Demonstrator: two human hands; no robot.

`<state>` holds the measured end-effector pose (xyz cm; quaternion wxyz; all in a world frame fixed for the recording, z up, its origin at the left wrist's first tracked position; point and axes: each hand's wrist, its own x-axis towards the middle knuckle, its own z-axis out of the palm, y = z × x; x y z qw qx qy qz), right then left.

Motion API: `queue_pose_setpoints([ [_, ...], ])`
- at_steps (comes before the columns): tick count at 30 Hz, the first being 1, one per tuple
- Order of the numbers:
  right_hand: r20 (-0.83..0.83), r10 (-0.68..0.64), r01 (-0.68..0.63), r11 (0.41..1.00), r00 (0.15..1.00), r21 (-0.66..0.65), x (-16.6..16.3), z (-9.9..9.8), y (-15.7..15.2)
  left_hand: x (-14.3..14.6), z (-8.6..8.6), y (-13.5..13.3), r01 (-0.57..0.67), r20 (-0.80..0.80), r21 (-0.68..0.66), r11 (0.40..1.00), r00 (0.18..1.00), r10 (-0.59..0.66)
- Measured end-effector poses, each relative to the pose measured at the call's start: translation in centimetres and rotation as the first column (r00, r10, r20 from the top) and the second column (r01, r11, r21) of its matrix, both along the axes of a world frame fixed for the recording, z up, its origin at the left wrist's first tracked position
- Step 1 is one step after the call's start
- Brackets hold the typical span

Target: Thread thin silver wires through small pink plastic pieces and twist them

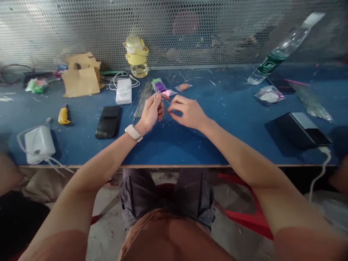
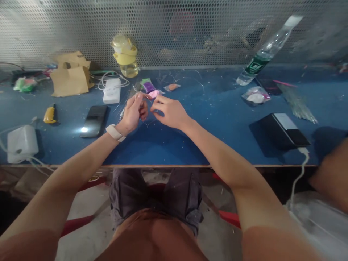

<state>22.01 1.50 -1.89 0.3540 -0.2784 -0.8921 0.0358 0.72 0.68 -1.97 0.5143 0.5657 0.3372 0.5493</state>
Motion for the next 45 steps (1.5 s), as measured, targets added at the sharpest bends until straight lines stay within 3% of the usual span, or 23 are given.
queue_pose_setpoints([
  [6, -0.077, 0.028, -0.026, 0.999, 0.997, 0.019, 0.2, -0.2, 0.2, -0.2, 0.2, 0.0, 0.086, -0.054, 0.015, 0.996, 0.995, -0.085],
  [15, -0.196, -0.066, 0.107, 0.973, 0.978, 0.203, 0.3, -0.7, 0.9, -0.3, 1.0, -0.3, 0.033, -0.019, -0.039, 0.999, 0.999, -0.034],
  [23, -0.187, -0.131, 0.161, 0.975, 0.974, 0.156, 0.0, 0.2, 0.2, 0.1, 2.1, -0.8, -0.022, -0.006, -0.048, 0.999, 1.0, 0.022],
  [28, -0.295, -0.118, 0.143, 0.988, 0.948, 0.064, -0.5, 0.6, -0.4, 0.0, 2.2, -0.6, -0.069, 0.013, -0.07, 0.995, 0.997, 0.07],
  [32, -0.51, -0.151, 0.072, 0.983, 0.847, -0.171, -1.2, 0.4, -0.1, -0.2, 2.2, -0.3, -0.1, 0.029, -0.056, 0.993, 0.994, 0.101],
  [35, -0.662, -0.21, -0.05, 0.935, 0.719, -0.351, -1.8, -0.3, 1.0, -0.3, 2.5, -0.2, -0.117, 0.06, -0.049, 0.992, 0.991, 0.12],
  [38, -0.714, -0.256, -0.183, 0.86, 0.651, -0.476, -2.0, -1.1, 1.8, -0.3, 2.8, -0.3, -0.101, 0.07, -0.058, 0.993, 0.992, 0.105],
  [42, -0.713, -0.279, -0.209, 0.831, 0.643, -0.515, -1.8, -1.4, 1.8, -0.5, 2.7, -0.5, -0.081, 0.058, -0.075, 0.994, 0.995, 0.086],
  [45, -0.688, -0.225, -0.146, 0.887, 0.69, -0.438, -1.6, -1.0, 1.0, -0.4, 2.5, -0.4, -0.086, 0.072, -0.059, 0.995, 0.993, 0.09],
])
